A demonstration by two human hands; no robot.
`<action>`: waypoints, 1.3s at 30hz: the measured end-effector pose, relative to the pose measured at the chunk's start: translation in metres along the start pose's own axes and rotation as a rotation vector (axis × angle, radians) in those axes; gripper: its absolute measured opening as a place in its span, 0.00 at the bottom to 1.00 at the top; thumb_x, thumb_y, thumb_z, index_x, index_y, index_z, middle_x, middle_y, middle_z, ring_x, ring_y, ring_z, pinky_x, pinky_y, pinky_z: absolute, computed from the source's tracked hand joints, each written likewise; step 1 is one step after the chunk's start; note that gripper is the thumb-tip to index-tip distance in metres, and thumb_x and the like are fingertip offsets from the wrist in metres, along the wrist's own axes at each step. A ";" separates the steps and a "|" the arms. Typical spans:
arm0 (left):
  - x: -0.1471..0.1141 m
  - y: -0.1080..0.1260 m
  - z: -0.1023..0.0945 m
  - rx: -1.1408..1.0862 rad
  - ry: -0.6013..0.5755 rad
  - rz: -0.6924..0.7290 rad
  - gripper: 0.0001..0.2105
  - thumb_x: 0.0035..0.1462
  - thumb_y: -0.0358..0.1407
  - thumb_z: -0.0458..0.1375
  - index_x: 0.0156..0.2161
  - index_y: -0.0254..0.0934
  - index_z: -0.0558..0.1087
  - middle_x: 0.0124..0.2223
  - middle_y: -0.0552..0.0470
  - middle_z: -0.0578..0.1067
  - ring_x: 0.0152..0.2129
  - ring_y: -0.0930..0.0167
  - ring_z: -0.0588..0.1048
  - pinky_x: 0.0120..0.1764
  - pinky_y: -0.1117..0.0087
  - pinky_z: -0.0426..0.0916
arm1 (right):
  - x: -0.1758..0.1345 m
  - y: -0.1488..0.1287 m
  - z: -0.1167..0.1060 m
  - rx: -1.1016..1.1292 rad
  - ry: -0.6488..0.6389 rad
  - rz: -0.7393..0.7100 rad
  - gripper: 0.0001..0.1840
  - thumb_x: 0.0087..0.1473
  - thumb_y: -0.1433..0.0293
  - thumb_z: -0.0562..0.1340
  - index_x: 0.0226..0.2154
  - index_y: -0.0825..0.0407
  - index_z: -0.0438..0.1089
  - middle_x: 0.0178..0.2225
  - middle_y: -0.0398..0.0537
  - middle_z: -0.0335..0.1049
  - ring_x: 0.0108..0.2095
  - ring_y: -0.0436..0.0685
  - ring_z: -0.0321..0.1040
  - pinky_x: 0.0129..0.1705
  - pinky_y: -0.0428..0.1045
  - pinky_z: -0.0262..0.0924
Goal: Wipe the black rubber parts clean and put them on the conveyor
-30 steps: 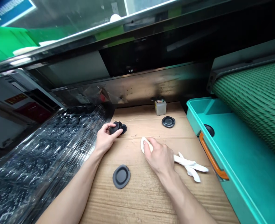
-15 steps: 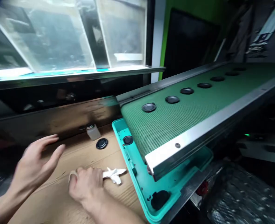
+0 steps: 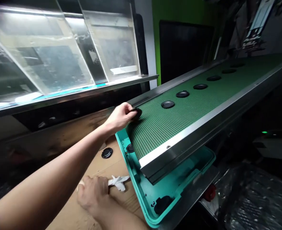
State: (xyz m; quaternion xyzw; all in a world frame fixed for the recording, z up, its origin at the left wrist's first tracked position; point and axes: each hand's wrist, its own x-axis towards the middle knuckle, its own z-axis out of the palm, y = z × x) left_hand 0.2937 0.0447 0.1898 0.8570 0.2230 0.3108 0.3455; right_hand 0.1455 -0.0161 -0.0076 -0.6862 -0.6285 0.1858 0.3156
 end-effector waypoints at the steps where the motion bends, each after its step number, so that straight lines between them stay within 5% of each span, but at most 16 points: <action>1: -0.022 -0.007 -0.016 -0.159 0.012 -0.049 0.12 0.54 0.41 0.61 0.34 0.37 0.63 0.35 0.48 0.74 0.33 0.65 0.75 0.38 0.59 0.72 | 0.000 0.000 0.000 -0.014 0.024 0.003 0.17 0.56 0.59 0.53 0.36 0.50 0.72 0.32 0.54 0.76 0.34 0.65 0.74 0.37 0.57 0.65; 4: -0.110 -0.042 -0.067 -0.589 0.089 -0.238 0.13 0.55 0.40 0.61 0.38 0.37 0.63 0.43 0.45 0.76 0.36 0.65 0.78 0.39 0.59 0.74 | -0.002 0.000 -0.001 -0.055 0.040 -0.009 0.18 0.58 0.58 0.52 0.38 0.50 0.72 0.33 0.54 0.76 0.34 0.64 0.74 0.37 0.56 0.65; 7: -0.207 -0.089 -0.107 -0.704 0.364 -0.430 0.14 0.53 0.35 0.64 0.42 0.36 0.66 0.47 0.42 0.76 0.39 0.64 0.79 0.39 0.66 0.75 | -0.003 0.002 0.000 -0.060 0.017 -0.012 0.18 0.60 0.58 0.51 0.38 0.49 0.72 0.32 0.53 0.76 0.34 0.63 0.74 0.38 0.55 0.64; 12: -0.310 -0.147 -0.123 -0.925 0.695 -0.550 0.21 0.55 0.24 0.58 0.53 0.42 0.66 0.55 0.43 0.72 0.46 0.63 0.77 0.45 0.65 0.74 | -0.005 -0.009 0.003 0.212 0.150 0.008 0.19 0.62 0.57 0.51 0.49 0.46 0.69 0.39 0.50 0.76 0.40 0.59 0.73 0.42 0.50 0.63; 15: -0.325 -0.157 -0.113 -1.216 0.702 -0.586 0.15 0.58 0.24 0.52 0.50 0.36 0.69 0.52 0.40 0.74 0.49 0.63 0.75 0.50 0.60 0.72 | -0.009 -0.027 0.007 0.433 0.209 -0.052 0.23 0.64 0.56 0.49 0.55 0.47 0.64 0.45 0.49 0.75 0.44 0.55 0.72 0.42 0.46 0.63; 19: -0.325 -0.155 -0.103 -1.480 0.498 -0.532 0.16 0.63 0.39 0.50 0.52 0.33 0.70 0.54 0.38 0.74 0.53 0.59 0.71 0.53 0.54 0.69 | -0.014 -0.043 0.017 0.243 0.102 -0.125 0.25 0.63 0.53 0.50 0.58 0.42 0.63 0.43 0.48 0.76 0.42 0.57 0.73 0.43 0.48 0.64; 29: -0.332 -0.165 -0.108 -1.584 0.497 -0.502 0.19 0.65 0.38 0.45 0.52 0.29 0.70 0.53 0.38 0.74 0.51 0.61 0.72 0.56 0.57 0.66 | -0.019 -0.058 0.034 -0.102 0.078 -0.065 0.28 0.63 0.50 0.47 0.62 0.36 0.56 0.42 0.49 0.76 0.40 0.63 0.74 0.43 0.55 0.64; 32: -0.331 -0.165 -0.106 -1.569 0.571 -0.507 0.19 0.66 0.40 0.45 0.51 0.30 0.71 0.52 0.39 0.75 0.51 0.63 0.73 0.56 0.58 0.66 | -0.018 -0.059 0.034 -0.103 0.111 -0.024 0.28 0.63 0.51 0.46 0.62 0.39 0.57 0.43 0.51 0.76 0.42 0.63 0.73 0.44 0.55 0.64; 39: -0.333 -0.166 -0.099 -1.438 0.520 -0.584 0.17 0.66 0.38 0.47 0.48 0.30 0.73 0.49 0.40 0.77 0.48 0.63 0.75 0.54 0.59 0.67 | -0.012 -0.053 0.031 -0.047 0.142 -0.018 0.28 0.64 0.52 0.46 0.62 0.41 0.57 0.46 0.51 0.74 0.46 0.61 0.72 0.47 0.52 0.63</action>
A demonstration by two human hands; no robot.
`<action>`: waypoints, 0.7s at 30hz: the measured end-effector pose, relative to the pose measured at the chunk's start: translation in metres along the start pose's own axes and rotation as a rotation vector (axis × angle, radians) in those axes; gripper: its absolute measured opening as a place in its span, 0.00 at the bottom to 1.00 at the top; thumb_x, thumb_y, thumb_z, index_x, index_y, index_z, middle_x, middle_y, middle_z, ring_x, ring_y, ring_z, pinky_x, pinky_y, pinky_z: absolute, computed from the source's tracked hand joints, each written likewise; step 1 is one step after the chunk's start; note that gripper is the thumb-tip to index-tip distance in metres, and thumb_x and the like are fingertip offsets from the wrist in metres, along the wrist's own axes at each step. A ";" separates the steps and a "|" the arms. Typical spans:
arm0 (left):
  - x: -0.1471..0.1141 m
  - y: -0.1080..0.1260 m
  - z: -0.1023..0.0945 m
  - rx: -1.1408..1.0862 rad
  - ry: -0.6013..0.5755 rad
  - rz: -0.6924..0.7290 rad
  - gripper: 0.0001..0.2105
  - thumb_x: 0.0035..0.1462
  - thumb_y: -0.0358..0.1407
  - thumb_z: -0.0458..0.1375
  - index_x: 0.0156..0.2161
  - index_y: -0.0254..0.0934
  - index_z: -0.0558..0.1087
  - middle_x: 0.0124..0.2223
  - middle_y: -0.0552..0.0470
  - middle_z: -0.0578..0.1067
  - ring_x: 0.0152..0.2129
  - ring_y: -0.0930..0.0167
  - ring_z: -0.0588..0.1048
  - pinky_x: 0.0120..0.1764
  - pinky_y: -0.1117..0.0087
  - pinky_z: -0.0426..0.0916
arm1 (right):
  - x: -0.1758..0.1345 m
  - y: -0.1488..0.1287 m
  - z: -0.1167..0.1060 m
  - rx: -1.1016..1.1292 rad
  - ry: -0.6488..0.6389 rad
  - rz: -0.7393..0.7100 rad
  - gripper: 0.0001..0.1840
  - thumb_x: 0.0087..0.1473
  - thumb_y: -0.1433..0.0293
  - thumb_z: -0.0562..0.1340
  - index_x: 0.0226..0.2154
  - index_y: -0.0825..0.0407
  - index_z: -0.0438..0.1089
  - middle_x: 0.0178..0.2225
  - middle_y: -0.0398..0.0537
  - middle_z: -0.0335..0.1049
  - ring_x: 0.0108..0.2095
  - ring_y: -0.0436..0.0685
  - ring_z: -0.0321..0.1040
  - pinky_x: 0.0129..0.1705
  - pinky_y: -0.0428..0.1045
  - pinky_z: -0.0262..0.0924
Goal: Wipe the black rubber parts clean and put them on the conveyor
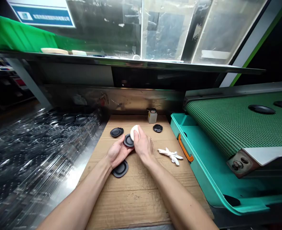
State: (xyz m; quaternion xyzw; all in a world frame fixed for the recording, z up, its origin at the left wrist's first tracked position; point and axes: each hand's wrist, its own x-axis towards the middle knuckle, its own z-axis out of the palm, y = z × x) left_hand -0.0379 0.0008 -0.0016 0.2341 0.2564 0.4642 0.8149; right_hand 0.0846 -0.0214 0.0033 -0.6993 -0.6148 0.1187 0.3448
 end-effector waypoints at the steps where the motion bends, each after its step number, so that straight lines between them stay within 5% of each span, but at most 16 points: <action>1: 0.000 -0.001 -0.001 0.024 0.007 -0.009 0.17 0.66 0.38 0.47 0.48 0.30 0.73 0.48 0.40 0.78 0.48 0.63 0.75 0.54 0.59 0.67 | 0.001 0.002 -0.002 0.007 -0.007 -0.009 0.28 0.64 0.52 0.46 0.62 0.40 0.57 0.47 0.50 0.74 0.46 0.61 0.72 0.46 0.52 0.63; 7: 0.003 -0.008 0.000 0.063 0.020 -0.007 0.15 0.65 0.37 0.49 0.45 0.31 0.74 0.46 0.41 0.79 0.46 0.63 0.76 0.52 0.60 0.69 | 0.001 0.006 -0.011 -0.009 0.000 0.029 0.27 0.63 0.54 0.48 0.61 0.41 0.60 0.47 0.51 0.74 0.46 0.63 0.72 0.47 0.54 0.63; 10: 0.003 -0.004 0.000 0.041 0.008 0.011 0.16 0.65 0.37 0.47 0.46 0.30 0.74 0.47 0.40 0.78 0.47 0.64 0.75 0.52 0.61 0.69 | -0.010 0.003 -0.011 0.037 -0.034 -0.076 0.25 0.62 0.57 0.51 0.60 0.41 0.61 0.47 0.49 0.74 0.45 0.60 0.72 0.48 0.51 0.63; 15: 0.001 0.001 -0.003 0.092 0.000 0.010 0.16 0.65 0.38 0.48 0.45 0.29 0.73 0.47 0.37 0.77 0.46 0.61 0.76 0.50 0.59 0.71 | -0.019 0.011 -0.018 0.194 -0.133 -0.200 0.18 0.59 0.63 0.56 0.50 0.46 0.72 0.44 0.46 0.76 0.44 0.56 0.72 0.47 0.47 0.62; 21: 0.004 -0.005 -0.001 0.171 0.061 0.041 0.09 0.63 0.33 0.52 0.39 0.30 0.73 0.43 0.38 0.78 0.42 0.61 0.77 0.48 0.57 0.72 | 0.001 0.020 -0.011 0.356 -0.168 -0.153 0.14 0.56 0.64 0.58 0.41 0.51 0.74 0.35 0.44 0.76 0.35 0.52 0.70 0.39 0.45 0.62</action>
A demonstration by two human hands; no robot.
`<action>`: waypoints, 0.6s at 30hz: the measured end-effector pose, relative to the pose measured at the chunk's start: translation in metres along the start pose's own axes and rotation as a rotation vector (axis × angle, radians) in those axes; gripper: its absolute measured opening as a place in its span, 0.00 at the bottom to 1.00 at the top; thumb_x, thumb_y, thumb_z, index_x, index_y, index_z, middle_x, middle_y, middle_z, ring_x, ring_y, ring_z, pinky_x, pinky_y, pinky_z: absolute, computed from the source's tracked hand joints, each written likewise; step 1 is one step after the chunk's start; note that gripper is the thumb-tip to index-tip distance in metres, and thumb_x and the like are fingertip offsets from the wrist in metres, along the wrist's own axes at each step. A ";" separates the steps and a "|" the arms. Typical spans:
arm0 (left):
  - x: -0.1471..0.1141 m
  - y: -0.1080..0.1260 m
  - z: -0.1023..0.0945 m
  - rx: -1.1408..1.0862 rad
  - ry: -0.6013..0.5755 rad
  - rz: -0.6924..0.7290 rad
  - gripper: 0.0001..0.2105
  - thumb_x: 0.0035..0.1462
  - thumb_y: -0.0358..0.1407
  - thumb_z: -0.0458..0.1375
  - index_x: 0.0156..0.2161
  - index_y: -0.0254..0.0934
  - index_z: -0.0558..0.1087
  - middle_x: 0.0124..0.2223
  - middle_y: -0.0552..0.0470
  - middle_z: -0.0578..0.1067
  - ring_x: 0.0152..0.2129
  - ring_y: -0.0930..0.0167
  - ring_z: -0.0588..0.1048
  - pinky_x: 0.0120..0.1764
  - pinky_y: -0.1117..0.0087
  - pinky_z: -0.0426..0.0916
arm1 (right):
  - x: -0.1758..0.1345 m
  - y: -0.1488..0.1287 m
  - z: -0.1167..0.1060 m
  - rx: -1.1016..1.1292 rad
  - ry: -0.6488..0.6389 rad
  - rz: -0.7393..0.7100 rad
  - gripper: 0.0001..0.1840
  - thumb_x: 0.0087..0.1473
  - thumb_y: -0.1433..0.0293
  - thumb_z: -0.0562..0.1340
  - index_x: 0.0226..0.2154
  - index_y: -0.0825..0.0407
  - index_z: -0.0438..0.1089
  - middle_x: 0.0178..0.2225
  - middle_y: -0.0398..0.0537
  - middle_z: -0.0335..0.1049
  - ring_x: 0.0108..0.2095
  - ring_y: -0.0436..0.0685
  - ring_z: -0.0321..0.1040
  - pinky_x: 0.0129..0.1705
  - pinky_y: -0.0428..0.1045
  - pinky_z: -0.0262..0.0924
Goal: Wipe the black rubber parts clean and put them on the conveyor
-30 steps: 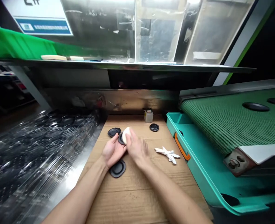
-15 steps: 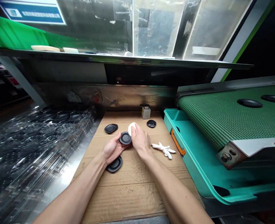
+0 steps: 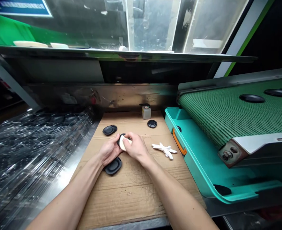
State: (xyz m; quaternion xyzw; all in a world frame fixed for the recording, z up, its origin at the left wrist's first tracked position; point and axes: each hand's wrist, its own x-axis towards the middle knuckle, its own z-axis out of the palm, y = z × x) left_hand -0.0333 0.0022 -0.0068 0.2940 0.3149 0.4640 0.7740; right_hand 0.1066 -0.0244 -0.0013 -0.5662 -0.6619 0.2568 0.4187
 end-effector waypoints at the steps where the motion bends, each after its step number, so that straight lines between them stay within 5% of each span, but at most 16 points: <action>1: 0.000 -0.001 0.000 0.003 0.001 0.005 0.09 0.63 0.32 0.52 0.39 0.30 0.73 0.43 0.38 0.78 0.42 0.62 0.77 0.48 0.58 0.72 | 0.003 0.002 0.000 0.028 -0.051 0.008 0.14 0.55 0.64 0.59 0.40 0.52 0.75 0.34 0.44 0.76 0.34 0.52 0.70 0.37 0.45 0.61; 6: 0.000 -0.002 -0.001 0.036 -0.007 -0.012 0.09 0.63 0.33 0.52 0.40 0.30 0.72 0.44 0.37 0.77 0.43 0.61 0.77 0.48 0.55 0.72 | 0.007 0.015 -0.019 0.012 -0.278 0.105 0.13 0.50 0.66 0.62 0.37 0.53 0.77 0.27 0.43 0.74 0.26 0.51 0.68 0.30 0.44 0.59; 11: 0.003 -0.001 -0.001 0.031 0.038 -0.007 0.10 0.64 0.32 0.50 0.40 0.29 0.72 0.43 0.38 0.78 0.42 0.62 0.77 0.48 0.53 0.72 | 0.003 0.007 -0.016 -0.155 -0.003 -0.003 0.14 0.56 0.64 0.58 0.42 0.48 0.76 0.37 0.44 0.77 0.38 0.53 0.71 0.42 0.45 0.60; 16: 0.002 0.000 -0.001 -0.039 0.065 -0.043 0.13 0.65 0.32 0.46 0.42 0.26 0.72 0.45 0.34 0.77 0.44 0.61 0.77 0.49 0.56 0.72 | 0.000 0.001 -0.008 -0.188 -0.119 -0.079 0.14 0.58 0.61 0.57 0.42 0.44 0.75 0.38 0.41 0.77 0.40 0.53 0.72 0.42 0.44 0.61; 18: 0.001 0.000 0.001 -0.029 0.055 -0.058 0.14 0.65 0.33 0.46 0.44 0.27 0.71 0.46 0.34 0.77 0.44 0.60 0.77 0.48 0.54 0.73 | 0.000 0.003 -0.010 -0.262 -0.037 -0.002 0.16 0.59 0.59 0.56 0.45 0.43 0.74 0.40 0.43 0.77 0.41 0.55 0.72 0.44 0.46 0.61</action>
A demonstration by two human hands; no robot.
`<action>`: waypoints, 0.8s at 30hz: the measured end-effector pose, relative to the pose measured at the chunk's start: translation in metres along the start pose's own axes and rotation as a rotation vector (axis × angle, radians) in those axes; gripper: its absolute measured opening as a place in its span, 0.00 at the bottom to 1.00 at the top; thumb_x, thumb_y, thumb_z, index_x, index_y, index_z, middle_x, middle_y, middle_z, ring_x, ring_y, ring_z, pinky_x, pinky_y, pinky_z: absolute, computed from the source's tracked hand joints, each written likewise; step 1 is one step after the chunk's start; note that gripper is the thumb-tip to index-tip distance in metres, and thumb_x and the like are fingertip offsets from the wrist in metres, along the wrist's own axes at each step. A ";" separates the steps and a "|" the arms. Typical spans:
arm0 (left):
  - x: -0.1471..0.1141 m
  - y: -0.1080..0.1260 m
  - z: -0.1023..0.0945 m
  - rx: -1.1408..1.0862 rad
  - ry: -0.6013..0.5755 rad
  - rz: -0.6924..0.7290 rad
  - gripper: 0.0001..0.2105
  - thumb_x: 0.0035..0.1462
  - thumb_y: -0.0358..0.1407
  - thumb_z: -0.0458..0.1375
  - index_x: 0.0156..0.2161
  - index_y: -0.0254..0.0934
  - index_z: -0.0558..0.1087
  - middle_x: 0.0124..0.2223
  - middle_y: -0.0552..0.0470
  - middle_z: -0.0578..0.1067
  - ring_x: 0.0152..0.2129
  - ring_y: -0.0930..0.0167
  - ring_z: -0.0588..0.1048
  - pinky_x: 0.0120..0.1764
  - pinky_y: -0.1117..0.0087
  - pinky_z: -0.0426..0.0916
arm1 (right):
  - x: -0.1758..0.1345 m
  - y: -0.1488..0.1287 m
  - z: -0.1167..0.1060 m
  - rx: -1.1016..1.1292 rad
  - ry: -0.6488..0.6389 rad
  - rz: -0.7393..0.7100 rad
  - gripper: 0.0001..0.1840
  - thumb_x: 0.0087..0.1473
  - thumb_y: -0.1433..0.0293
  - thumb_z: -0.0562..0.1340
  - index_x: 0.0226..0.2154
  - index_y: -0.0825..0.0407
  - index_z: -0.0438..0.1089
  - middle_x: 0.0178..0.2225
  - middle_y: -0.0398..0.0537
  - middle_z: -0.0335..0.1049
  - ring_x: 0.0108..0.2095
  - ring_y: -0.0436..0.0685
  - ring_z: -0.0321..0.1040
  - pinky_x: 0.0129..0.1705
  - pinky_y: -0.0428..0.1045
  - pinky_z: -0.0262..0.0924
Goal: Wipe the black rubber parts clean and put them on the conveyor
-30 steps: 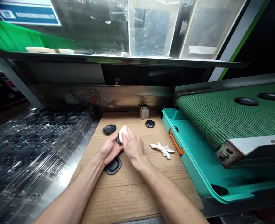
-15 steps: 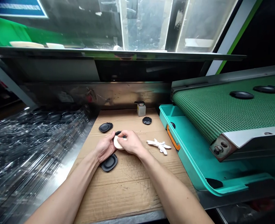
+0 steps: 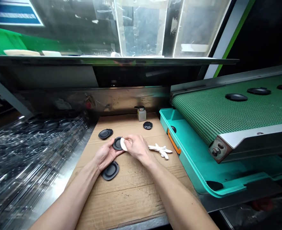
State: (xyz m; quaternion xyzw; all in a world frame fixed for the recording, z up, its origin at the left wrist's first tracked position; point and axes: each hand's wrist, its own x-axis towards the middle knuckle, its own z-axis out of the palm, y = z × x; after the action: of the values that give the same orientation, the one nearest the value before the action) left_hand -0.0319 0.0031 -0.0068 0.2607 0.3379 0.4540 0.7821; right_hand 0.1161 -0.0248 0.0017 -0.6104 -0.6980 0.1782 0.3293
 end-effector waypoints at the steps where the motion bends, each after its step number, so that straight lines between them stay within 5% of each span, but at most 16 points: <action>1: 0.000 -0.001 0.001 0.007 -0.003 0.000 0.13 0.65 0.33 0.46 0.45 0.27 0.71 0.47 0.35 0.77 0.44 0.60 0.77 0.48 0.54 0.73 | 0.000 0.000 0.001 -0.044 0.056 0.048 0.18 0.61 0.58 0.54 0.48 0.42 0.73 0.40 0.45 0.76 0.42 0.56 0.72 0.44 0.47 0.61; 3: 0.000 -0.002 0.004 0.004 0.001 0.005 0.14 0.65 0.32 0.46 0.46 0.27 0.71 0.47 0.36 0.77 0.43 0.62 0.77 0.48 0.55 0.73 | 0.000 -0.002 0.004 -0.143 0.116 0.099 0.22 0.63 0.55 0.49 0.55 0.39 0.67 0.40 0.48 0.76 0.41 0.59 0.72 0.44 0.51 0.61; 9: 0.001 -0.005 0.004 -0.032 -0.017 -0.002 0.15 0.66 0.33 0.46 0.49 0.26 0.70 0.48 0.34 0.76 0.46 0.61 0.76 0.50 0.55 0.71 | 0.000 -0.014 0.007 -0.373 0.020 0.221 0.27 0.64 0.50 0.43 0.60 0.34 0.59 0.37 0.52 0.76 0.38 0.63 0.72 0.42 0.56 0.61; 24: 0.003 -0.005 0.004 -0.094 0.031 0.017 0.17 0.66 0.33 0.45 0.52 0.25 0.69 0.49 0.34 0.76 0.48 0.61 0.75 0.52 0.58 0.71 | -0.002 -0.018 0.016 -0.346 0.055 0.256 0.28 0.65 0.51 0.40 0.61 0.35 0.58 0.39 0.51 0.75 0.37 0.61 0.72 0.39 0.53 0.61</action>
State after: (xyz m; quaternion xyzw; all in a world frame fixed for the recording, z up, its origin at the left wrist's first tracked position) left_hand -0.0246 0.0031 -0.0085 0.2195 0.3262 0.4800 0.7843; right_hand 0.0923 -0.0275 0.0012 -0.7461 -0.6258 0.0794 0.2131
